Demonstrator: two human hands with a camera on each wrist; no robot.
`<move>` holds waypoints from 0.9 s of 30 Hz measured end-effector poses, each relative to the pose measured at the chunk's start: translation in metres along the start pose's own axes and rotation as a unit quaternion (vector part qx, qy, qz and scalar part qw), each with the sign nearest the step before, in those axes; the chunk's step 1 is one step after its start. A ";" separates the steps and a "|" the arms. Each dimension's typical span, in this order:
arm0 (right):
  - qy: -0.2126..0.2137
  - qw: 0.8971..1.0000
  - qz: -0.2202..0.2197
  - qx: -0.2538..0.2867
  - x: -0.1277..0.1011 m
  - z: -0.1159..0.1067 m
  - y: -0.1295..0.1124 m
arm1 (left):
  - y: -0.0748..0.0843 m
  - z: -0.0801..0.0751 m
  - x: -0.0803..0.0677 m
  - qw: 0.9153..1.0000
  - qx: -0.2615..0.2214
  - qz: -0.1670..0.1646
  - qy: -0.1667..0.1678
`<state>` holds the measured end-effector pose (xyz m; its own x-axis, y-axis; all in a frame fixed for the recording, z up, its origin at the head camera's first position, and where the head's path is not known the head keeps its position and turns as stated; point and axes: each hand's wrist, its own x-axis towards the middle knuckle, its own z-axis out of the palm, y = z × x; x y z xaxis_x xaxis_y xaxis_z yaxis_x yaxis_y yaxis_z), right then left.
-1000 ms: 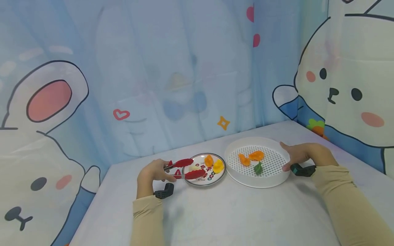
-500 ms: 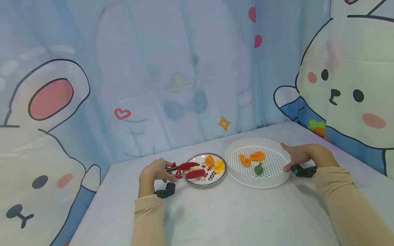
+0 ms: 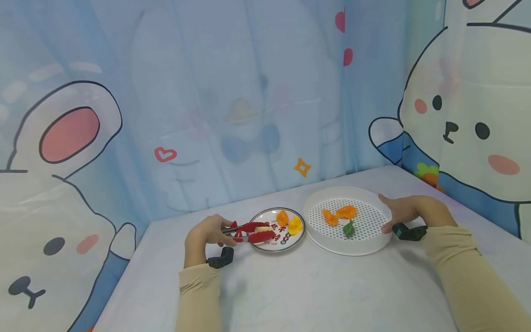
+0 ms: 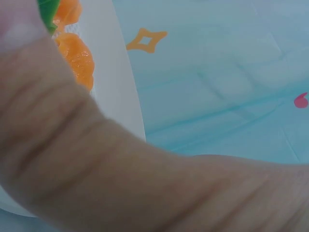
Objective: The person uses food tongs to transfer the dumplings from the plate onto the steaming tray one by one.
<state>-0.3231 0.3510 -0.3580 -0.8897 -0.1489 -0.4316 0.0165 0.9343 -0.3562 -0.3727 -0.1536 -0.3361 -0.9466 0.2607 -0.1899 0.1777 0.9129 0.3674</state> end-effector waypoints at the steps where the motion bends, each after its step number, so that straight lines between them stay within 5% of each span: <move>1: -0.001 1.000 -0.001 0.002 0.000 0.000 0.000 | 0.000 0.000 0.000 1.000 -0.001 0.000 0.000; 7: -0.003 1.000 -0.007 0.011 -0.001 0.001 -0.002 | 0.003 -0.005 -0.003 1.000 -0.004 0.025 0.000; 15: 0.002 1.000 0.000 0.000 -0.001 0.000 -0.001 | 0.008 -0.013 -0.009 0.993 -0.059 0.092 0.039; 27: 0.002 1.000 -0.004 0.004 -0.001 0.001 -0.001 | 0.055 0.011 0.013 0.980 -0.016 0.154 0.126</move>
<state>-0.3222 0.3495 -0.3577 -0.8920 -0.1545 -0.4247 0.0134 0.9303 -0.3666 -0.3726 -0.0970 -0.3285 -0.8862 0.4335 0.1635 0.4611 0.7913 0.4014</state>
